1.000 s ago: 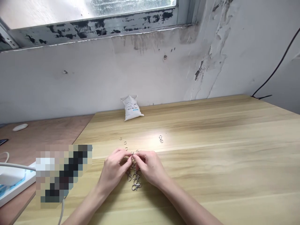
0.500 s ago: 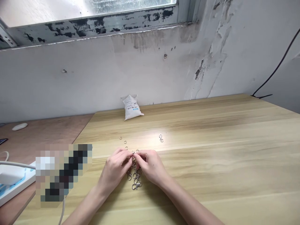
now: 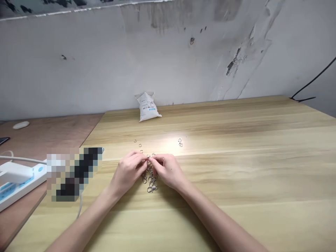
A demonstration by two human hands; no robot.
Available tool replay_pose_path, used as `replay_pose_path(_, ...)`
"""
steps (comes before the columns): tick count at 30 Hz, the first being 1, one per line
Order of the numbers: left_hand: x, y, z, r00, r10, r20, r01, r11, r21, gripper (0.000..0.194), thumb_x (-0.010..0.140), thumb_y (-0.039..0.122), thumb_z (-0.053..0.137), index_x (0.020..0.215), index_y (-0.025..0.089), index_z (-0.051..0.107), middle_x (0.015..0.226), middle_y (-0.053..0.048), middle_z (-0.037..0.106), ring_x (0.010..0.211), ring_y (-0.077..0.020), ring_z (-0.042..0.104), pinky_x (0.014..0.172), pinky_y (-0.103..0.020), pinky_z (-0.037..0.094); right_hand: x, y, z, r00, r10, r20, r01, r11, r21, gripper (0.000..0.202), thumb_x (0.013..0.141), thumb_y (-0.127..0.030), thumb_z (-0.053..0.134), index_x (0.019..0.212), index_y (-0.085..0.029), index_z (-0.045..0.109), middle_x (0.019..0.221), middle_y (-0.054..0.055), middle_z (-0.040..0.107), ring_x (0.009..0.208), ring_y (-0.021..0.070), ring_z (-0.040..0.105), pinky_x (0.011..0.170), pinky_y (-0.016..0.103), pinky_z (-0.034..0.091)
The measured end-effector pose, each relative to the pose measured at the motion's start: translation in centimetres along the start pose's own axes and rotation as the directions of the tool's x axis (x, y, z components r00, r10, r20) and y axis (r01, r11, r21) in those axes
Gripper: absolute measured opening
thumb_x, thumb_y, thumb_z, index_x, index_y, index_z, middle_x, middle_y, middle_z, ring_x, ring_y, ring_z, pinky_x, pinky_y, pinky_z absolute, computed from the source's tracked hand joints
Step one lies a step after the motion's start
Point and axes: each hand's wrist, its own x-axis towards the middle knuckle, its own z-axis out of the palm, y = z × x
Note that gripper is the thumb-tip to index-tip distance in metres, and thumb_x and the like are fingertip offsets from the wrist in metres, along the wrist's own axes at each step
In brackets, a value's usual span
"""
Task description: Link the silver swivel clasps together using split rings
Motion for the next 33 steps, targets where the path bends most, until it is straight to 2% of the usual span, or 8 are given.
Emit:
replay_pose_path(12,0.09,-0.05,-0.36,0.999,-0.042,0.017,0.042,0.999,0.019,0.011,0.092,0.015,0.054,0.090,0.016,0.065,0.083,-0.004,0.069,0.083,-0.0200,0.063,0.069,-0.031,0.050,-0.10,0.07,-0.23,0.999,-0.044,0.003,0.044,0.998,-0.034,0.043,0.097,-0.042,0.047,0.064,-0.017,0.060,0.061,0.001,0.061,0.059,0.0132,0.052,0.060,0.026,0.040)
replay_pose_path(20,0.12,-0.45,-0.53,0.993,-0.121,0.005,0.121,0.985,-0.126,0.007,0.088,0.016,0.059,0.087,0.017,0.066,0.084,-0.002,0.071,0.081,-0.0180,0.063,0.071,-0.029,0.049,-0.13,-0.17,-0.41,0.997,-0.081,0.012,0.081,0.996,-0.040,0.036,0.097,-0.038,0.046,0.073,-0.017,0.063,0.064,0.001,0.059,0.060,0.0133,0.051,0.059,0.026,0.039)
replay_pose_path(28,0.25,-0.57,-0.52,0.997,-0.079,0.004,0.079,0.992,-0.101,0.008,0.089,0.016,0.058,0.088,0.018,0.065,0.085,-0.003,0.070,0.079,-0.0176,0.064,0.070,-0.029,0.049,-0.16,0.20,-0.42,0.989,-0.145,0.017,0.146,0.985,-0.092,0.034,0.097,-0.035,0.046,0.071,-0.017,0.060,0.064,0.000,0.058,0.059,0.0123,0.050,0.059,0.025,0.040)
replay_pose_path(33,0.24,-0.53,-0.67,0.996,-0.094,-0.003,0.093,0.990,-0.103,0.006,0.087,0.015,0.059,0.085,0.018,0.064,0.080,-0.001,0.068,0.074,-0.0163,0.063,0.068,-0.028,0.048,-0.14,0.31,-0.57,0.986,-0.165,-0.013,0.163,0.982,-0.100,0.029,0.097,-0.031,0.047,0.078,-0.017,0.064,0.064,0.000,0.058,0.057,0.0119,0.049,0.056,0.025,0.038)
